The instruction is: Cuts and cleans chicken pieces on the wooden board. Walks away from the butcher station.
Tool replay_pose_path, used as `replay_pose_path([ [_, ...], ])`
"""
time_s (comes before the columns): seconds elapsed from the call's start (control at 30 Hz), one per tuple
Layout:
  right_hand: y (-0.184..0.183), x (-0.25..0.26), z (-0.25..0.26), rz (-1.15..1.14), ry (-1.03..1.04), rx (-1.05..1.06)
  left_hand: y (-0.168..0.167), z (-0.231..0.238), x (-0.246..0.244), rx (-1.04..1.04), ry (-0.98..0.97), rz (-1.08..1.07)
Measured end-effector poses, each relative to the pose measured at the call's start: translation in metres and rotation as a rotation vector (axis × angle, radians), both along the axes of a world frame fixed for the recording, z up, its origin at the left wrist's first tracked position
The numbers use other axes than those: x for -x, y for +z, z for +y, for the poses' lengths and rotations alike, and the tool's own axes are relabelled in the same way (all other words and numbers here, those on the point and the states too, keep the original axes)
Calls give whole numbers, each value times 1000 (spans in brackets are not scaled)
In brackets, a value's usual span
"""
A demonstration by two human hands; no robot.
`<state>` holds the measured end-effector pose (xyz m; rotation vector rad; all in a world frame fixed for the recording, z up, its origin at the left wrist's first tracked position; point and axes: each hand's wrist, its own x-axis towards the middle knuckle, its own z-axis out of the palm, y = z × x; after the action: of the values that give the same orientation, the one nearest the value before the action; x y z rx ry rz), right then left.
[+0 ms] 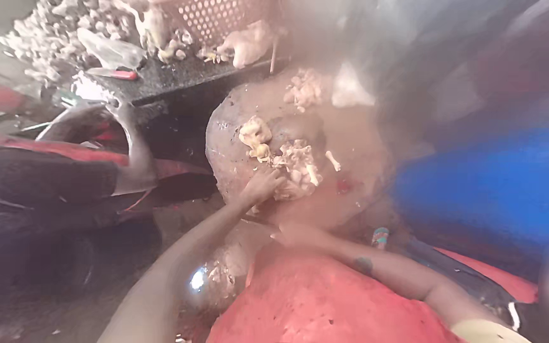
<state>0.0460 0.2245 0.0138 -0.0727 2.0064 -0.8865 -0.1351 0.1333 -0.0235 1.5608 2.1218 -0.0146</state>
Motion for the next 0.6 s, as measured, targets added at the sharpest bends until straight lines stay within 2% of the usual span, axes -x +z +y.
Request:
replay_pose_path([
  [0.07, 0, 4, 5, 0, -13, 46, 6, 3, 5, -37, -2, -49],
  [0.1, -4, 4, 8, 8, -45, 89, 18, 4, 5, -59, 55, -100],
  [0.23, -27, -17, 29, 20, -332, 230, 101, -18, -10, -52, 523, -324],
  [0.3, -33, -33, 53, 18, -481, 243, 122, -50, -23, -128, 772, -385],
  [0.37, -43, -43, 75, 41, -643, 250, 110, -79, -44, -222, 985, -378],
  [0.43, -39, -37, 82, 64, -747, 173, 76, -95, -63, -148, 1109, -306],
  [0.53, 0, -6, 69, 252, -723, 175, 4, -105, -80, 20, 1158, -159],
  [0.6, 28, 16, 52, 389, -671, 321, -15, -106, -82, -30, 1155, -95],
])
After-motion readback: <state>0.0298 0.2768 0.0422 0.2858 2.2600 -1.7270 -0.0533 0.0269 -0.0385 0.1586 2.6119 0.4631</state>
